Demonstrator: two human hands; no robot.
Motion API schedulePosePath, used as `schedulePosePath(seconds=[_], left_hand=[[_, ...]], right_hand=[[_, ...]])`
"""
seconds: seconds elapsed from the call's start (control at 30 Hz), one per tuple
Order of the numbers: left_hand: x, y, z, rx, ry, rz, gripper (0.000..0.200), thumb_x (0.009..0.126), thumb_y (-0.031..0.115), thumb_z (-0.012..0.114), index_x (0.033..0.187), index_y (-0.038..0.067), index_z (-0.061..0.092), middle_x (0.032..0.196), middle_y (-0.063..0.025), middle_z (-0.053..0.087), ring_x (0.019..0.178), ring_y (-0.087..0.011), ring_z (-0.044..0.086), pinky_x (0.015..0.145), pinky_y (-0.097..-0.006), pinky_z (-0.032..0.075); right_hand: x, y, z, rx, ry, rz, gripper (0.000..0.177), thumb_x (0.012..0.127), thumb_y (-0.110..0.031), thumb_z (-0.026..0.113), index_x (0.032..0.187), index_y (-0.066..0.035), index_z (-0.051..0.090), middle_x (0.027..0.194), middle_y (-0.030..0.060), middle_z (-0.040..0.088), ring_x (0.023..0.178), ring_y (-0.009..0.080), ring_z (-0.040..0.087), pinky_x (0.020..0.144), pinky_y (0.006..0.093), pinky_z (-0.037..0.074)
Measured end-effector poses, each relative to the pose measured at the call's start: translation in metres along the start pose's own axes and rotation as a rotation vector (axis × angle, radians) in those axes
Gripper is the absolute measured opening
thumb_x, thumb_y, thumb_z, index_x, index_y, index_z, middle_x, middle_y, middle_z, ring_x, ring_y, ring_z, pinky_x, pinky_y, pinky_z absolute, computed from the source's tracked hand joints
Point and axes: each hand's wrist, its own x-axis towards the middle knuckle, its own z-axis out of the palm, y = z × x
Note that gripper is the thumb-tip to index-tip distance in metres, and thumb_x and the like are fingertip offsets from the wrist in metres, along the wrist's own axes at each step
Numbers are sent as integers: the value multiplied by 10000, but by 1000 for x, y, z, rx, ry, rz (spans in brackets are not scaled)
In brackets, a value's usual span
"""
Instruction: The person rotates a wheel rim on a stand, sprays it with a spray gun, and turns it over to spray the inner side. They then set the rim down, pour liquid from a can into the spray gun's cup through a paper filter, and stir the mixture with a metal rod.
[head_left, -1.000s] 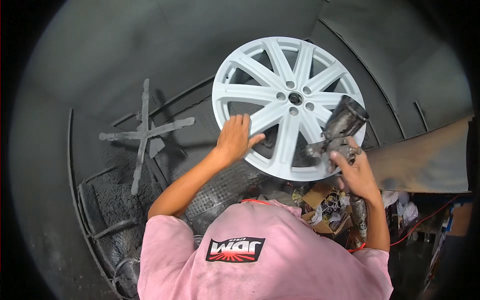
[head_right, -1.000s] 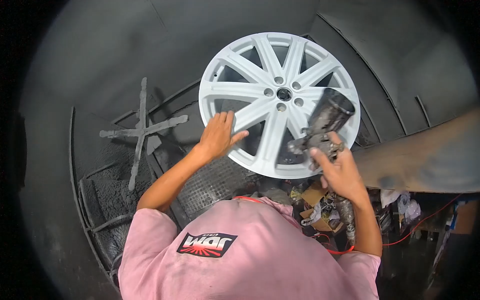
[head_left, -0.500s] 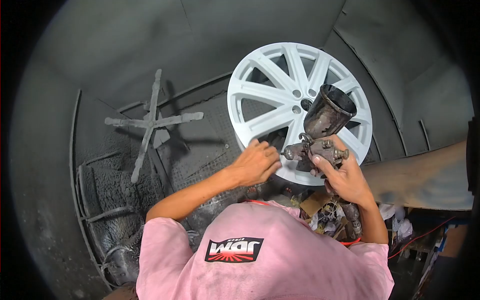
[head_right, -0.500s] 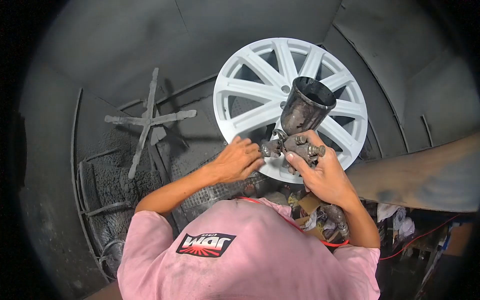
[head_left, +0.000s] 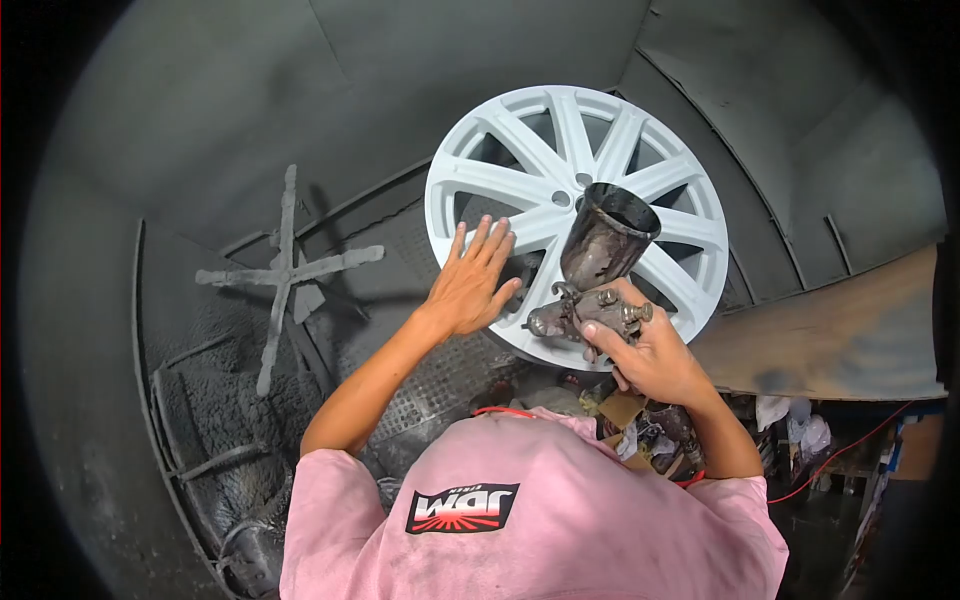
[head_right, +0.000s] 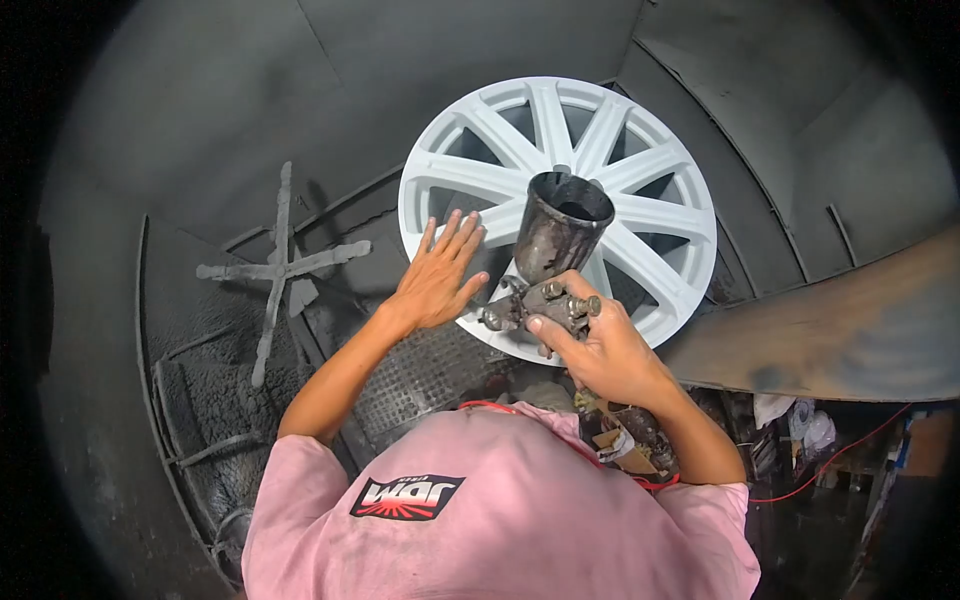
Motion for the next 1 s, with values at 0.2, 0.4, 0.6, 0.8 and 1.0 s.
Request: schedulePosePath(seconds=[0.2, 0.4, 0.6, 0.8, 1.0], left_hand=[[35, 36, 18, 88, -45, 117, 555, 952, 240, 584, 1448, 48, 426, 1581, -170, 303, 1447, -397, 301, 1155, -545, 298], [73, 78, 43, 76, 52, -26, 449, 941, 243, 597, 1349, 64, 544, 1376, -185, 475, 1250, -351, 462, 1001, -470, 401], [90, 89, 45, 128, 96, 10, 472, 936, 257, 559, 1354, 38, 539, 1394, -187, 465, 1382, -367, 371, 1188, -561, 228], [113, 94, 39, 2, 104, -39, 399, 920, 280, 561, 1243, 47, 584, 1303, -161, 519, 1284, -332, 444, 1140, -523, 291], [130, 108, 47, 17, 169, -182, 354, 932, 335, 565, 1114, 39, 631, 1098, -134, 599, 1166, -319, 488, 1074, -508, 341]], right_hand=[[-6, 23, -31, -140, 165, -65, 261, 985, -203, 616, 1166, -33, 537, 714, 38, 633, 476, 66, 520, 407, 237, 420], [55, 59, -113, -525, 330, -275, 313, 964, -223, 624, 1139, 19, 532, 778, 213, 669, 657, 315, 682, 634, 432, 518], [116, 69, -169, -541, 442, -215, 283, 956, -219, 606, 1116, 3, 537, 866, 275, 685, 853, 453, 687, 765, 483, 507], [133, 53, -178, -418, 200, -149, 350, 959, -245, 630, 1183, 7, 534, 726, 153, 656, 530, 232, 638, 474, 367, 502], [134, 17, -161, -192, -164, -173, 334, 976, -233, 626, 1207, -22, 511, 682, 25, 593, 429, 93, 502, 373, 254, 402]])
